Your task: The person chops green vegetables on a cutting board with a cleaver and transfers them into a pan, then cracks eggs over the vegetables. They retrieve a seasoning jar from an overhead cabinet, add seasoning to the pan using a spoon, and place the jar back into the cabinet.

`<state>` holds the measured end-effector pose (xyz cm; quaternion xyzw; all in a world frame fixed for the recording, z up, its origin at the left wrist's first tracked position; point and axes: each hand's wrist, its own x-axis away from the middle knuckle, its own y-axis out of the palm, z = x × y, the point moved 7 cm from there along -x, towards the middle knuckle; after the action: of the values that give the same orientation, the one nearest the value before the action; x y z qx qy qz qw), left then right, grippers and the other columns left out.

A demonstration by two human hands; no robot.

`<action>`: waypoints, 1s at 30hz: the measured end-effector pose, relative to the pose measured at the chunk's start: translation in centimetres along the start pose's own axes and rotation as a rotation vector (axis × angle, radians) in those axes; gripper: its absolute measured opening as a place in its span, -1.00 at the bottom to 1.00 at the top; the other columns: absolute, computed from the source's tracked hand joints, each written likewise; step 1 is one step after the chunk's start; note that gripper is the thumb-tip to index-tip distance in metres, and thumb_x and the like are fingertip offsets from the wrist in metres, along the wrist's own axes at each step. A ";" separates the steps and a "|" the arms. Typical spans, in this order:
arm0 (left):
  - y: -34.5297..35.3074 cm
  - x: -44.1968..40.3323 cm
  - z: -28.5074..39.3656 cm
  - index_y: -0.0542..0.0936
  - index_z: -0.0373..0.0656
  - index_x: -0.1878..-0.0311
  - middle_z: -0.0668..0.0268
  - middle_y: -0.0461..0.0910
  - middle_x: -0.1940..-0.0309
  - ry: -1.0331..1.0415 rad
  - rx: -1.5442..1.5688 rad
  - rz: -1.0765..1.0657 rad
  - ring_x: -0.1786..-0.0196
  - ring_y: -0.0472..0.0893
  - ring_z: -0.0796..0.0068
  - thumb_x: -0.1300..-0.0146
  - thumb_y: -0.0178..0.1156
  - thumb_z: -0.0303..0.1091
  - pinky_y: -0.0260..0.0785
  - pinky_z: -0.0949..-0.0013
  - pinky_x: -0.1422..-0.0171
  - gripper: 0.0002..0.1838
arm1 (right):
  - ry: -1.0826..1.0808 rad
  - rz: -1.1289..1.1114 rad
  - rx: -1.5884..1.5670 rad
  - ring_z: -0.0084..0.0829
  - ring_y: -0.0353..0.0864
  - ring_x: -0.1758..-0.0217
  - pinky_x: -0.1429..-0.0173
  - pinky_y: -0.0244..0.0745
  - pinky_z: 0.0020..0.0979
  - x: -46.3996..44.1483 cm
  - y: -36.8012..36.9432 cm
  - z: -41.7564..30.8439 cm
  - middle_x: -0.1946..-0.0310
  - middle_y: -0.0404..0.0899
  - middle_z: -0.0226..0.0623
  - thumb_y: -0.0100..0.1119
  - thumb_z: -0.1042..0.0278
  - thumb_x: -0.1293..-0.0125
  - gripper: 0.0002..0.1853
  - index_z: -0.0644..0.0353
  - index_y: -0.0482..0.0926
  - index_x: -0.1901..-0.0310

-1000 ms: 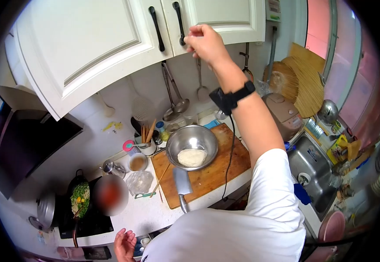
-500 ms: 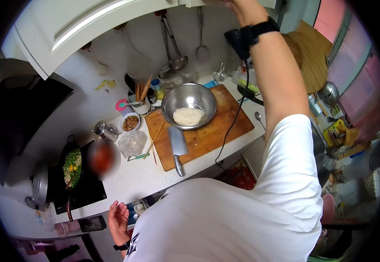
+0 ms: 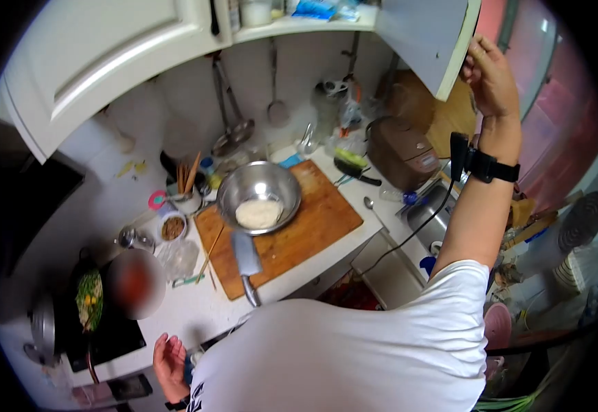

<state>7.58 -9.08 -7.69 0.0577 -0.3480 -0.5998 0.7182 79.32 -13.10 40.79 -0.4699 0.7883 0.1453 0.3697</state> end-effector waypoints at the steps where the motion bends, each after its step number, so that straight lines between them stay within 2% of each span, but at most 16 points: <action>1: 0.6 -0.2 0.1 0.58 -0.12 0.01 0.21 0.65 0.25 0.007 0.004 -0.030 0.22 0.65 0.34 -0.25 0.23 -0.26 0.56 0.32 0.11 -0.72 | 0.018 0.043 0.007 -0.76 0.33 0.50 0.42 0.22 -0.69 0.5 -1.1 -0.1 0.48 0.40 -0.63 0.11 0.27 -0.40 -0.79 0.18 0.51 0.05; 7: 3.0 -1.3 0.1 0.56 -0.09 0.06 0.24 0.66 0.29 -0.004 0.021 -0.107 0.27 0.68 0.37 -0.27 0.22 -0.27 0.60 0.32 0.19 -0.78 | 0.033 0.272 -0.006 -0.70 0.45 0.39 0.35 0.32 -0.65 1.9 -9.4 1.3 0.38 0.52 -0.53 0.05 0.29 -0.42 -0.75 0.25 0.50 -0.01; 9: 3.2 -1.7 -0.2 0.57 -0.08 0.07 0.24 0.66 0.29 -0.011 0.024 -0.116 0.28 0.68 0.37 -0.27 0.22 -0.26 0.60 0.31 0.19 -0.78 | 0.042 0.255 -0.028 -0.52 0.59 0.10 -0.02 0.49 -0.50 1.8 -13.4 2.8 0.12 0.60 -0.34 0.03 0.28 -0.44 -0.66 0.31 0.47 -0.13; 15: 4.7 -2.0 -0.2 0.58 -0.07 0.10 0.24 0.66 0.31 -0.012 -0.003 -0.117 0.30 0.69 0.38 -0.26 0.22 -0.25 0.60 0.32 0.22 -0.80 | 0.094 0.449 -0.022 -0.49 0.58 0.03 -0.04 0.50 -0.46 2.8 -17.4 4.3 0.09 0.60 -0.30 0.01 0.30 -0.43 -0.67 0.32 0.49 -0.11; 23: 6.2 -2.3 -0.4 0.59 -0.07 0.10 0.23 0.65 0.30 -0.019 -0.020 -0.114 0.31 0.67 0.38 -0.26 0.23 -0.24 0.59 0.35 0.22 -0.80 | 0.064 0.455 -0.054 -0.46 0.59 0.07 -0.04 0.51 -0.42 3.5 -20.2 6.5 0.12 0.60 -0.29 0.05 0.27 -0.40 -0.67 0.31 0.51 -0.06; 25: 4.9 -2.6 -0.9 0.58 -0.11 0.04 0.22 0.63 0.25 -0.055 -0.045 0.005 0.21 0.63 0.34 -0.25 0.24 -0.25 0.54 0.33 0.10 -0.75 | 0.050 0.535 -0.130 -0.40 0.59 0.04 -0.09 0.51 -0.34 3.8 -22.4 8.9 0.09 0.60 -0.28 0.03 0.24 -0.41 -0.67 0.28 0.50 -0.08; 30: 6.8 -1.0 -0.5 0.56 -0.19 0.04 0.15 0.65 0.24 -0.015 -0.029 -0.028 0.23 0.67 0.32 -0.27 0.20 -0.32 0.59 0.33 0.13 -0.76 | 0.179 0.577 -0.288 -0.29 0.56 0.03 -0.12 0.47 -0.28 3.9 -29.0 15.1 0.01 0.57 -0.15 0.02 0.23 -0.42 -0.64 0.31 0.47 -0.11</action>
<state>13.37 -6.48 -5.06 0.0476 -0.3441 -0.6151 0.7078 109.53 -21.84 31.03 -0.2857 0.8896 0.3119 0.1725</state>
